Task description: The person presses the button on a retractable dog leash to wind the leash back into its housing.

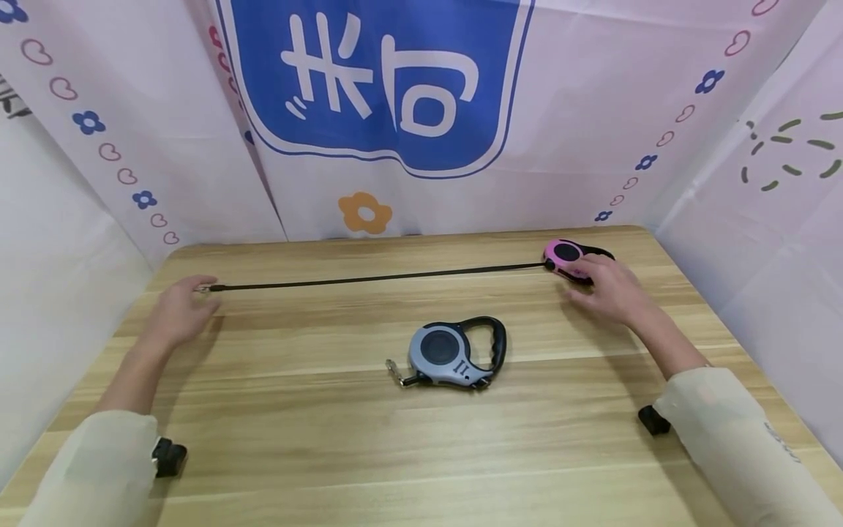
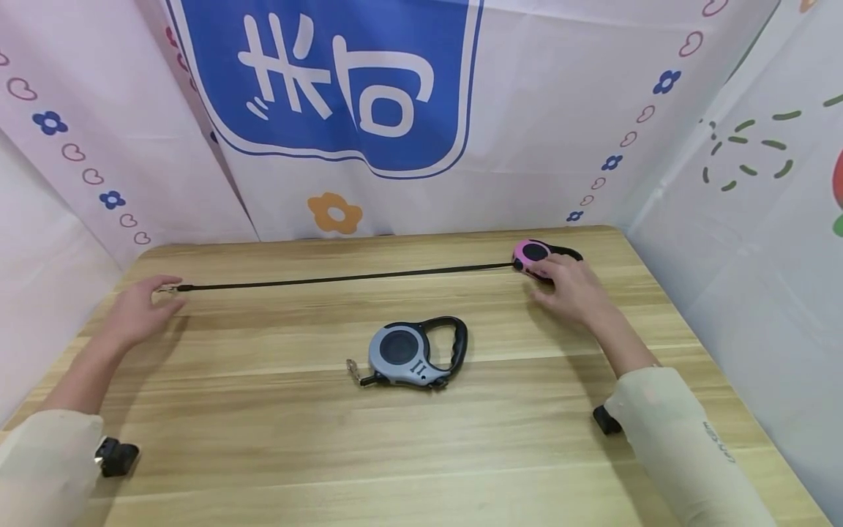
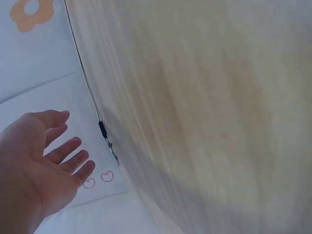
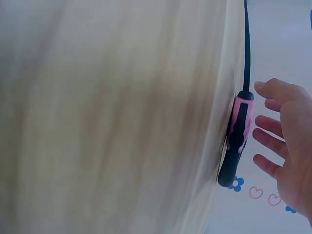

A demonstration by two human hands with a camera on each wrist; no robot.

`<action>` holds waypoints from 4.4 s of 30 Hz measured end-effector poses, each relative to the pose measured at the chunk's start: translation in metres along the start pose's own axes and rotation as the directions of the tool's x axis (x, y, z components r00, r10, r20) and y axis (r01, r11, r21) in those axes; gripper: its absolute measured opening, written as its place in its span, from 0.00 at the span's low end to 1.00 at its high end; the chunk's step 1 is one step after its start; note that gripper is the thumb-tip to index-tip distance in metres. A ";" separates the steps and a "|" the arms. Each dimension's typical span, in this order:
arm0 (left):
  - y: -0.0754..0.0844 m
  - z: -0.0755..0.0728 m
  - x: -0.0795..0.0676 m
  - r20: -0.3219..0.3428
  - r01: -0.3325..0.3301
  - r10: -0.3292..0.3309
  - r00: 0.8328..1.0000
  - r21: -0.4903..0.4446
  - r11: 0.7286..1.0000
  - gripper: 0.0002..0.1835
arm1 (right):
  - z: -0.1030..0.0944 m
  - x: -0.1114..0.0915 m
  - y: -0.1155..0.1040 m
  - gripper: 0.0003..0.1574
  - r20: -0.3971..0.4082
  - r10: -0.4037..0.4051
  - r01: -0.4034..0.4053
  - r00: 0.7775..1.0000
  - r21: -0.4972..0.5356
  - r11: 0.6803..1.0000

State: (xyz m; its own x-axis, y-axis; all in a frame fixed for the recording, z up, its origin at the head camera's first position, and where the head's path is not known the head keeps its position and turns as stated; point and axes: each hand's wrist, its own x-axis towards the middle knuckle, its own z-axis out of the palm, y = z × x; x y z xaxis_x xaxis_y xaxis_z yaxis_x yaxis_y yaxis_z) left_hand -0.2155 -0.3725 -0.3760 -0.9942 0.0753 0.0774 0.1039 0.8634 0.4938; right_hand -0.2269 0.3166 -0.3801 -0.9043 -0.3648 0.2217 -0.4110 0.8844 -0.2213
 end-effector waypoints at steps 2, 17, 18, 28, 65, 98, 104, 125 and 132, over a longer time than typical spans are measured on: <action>-0.003 -0.002 0.002 0.009 0.005 -0.005 1.000 0.007 1.000 0.27 | 0.000 0.000 0.005 0.30 -0.006 0.016 -0.016 1.000 -0.003 1.000; -0.015 -0.005 0.014 0.079 -0.008 0.001 0.997 0.094 0.995 0.32 | -0.003 0.002 0.031 0.33 0.060 0.153 -0.153 0.986 0.007 0.988; -0.015 -0.006 0.015 0.092 -0.004 -0.006 0.996 0.102 0.995 0.32 | -0.003 0.002 0.031 0.33 0.062 0.155 -0.155 0.986 0.007 0.988; -0.025 -0.009 0.024 0.188 0.088 -0.121 0.975 0.178 0.980 0.35 | -0.001 0.009 0.034 0.34 0.115 0.134 -0.131 0.984 -0.028 0.991; -0.036 -0.012 0.003 -0.047 0.077 -0.070 0.996 0.150 0.986 0.11 | -0.012 0.016 0.037 0.33 0.202 0.183 -0.212 0.962 0.135 0.968; -0.032 -0.039 -0.011 -0.267 0.067 -0.055 0.962 0.037 0.997 0.12 | -0.035 0.001 0.046 0.18 0.063 0.304 -0.203 0.951 0.865 0.459; -0.032 -0.041 -0.015 -0.208 0.077 -0.080 0.975 -0.021 0.997 0.15 | -0.042 -0.001 0.044 0.25 0.144 0.305 -0.179 0.941 0.980 0.090; -0.029 -0.045 -0.019 -0.219 0.054 -0.062 0.974 -0.043 0.998 0.13 | -0.049 -0.004 0.042 0.19 0.082 0.233 -0.051 0.969 0.989 -0.137; -0.029 -0.046 -0.021 -0.216 0.055 -0.064 0.974 -0.046 0.997 0.12 | -0.050 -0.006 0.039 0.18 0.106 0.275 -0.094 0.956 0.994 -0.056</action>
State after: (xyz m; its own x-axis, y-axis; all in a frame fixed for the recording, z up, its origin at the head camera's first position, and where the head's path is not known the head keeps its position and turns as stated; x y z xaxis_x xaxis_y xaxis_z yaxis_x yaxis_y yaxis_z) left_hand -0.1958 -0.4224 -0.3524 -0.9689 -0.0892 0.2309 0.0503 0.8423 0.5366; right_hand -0.2311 0.3678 -0.3425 -0.9894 -0.1360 0.0507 -0.0070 -0.3045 -0.9525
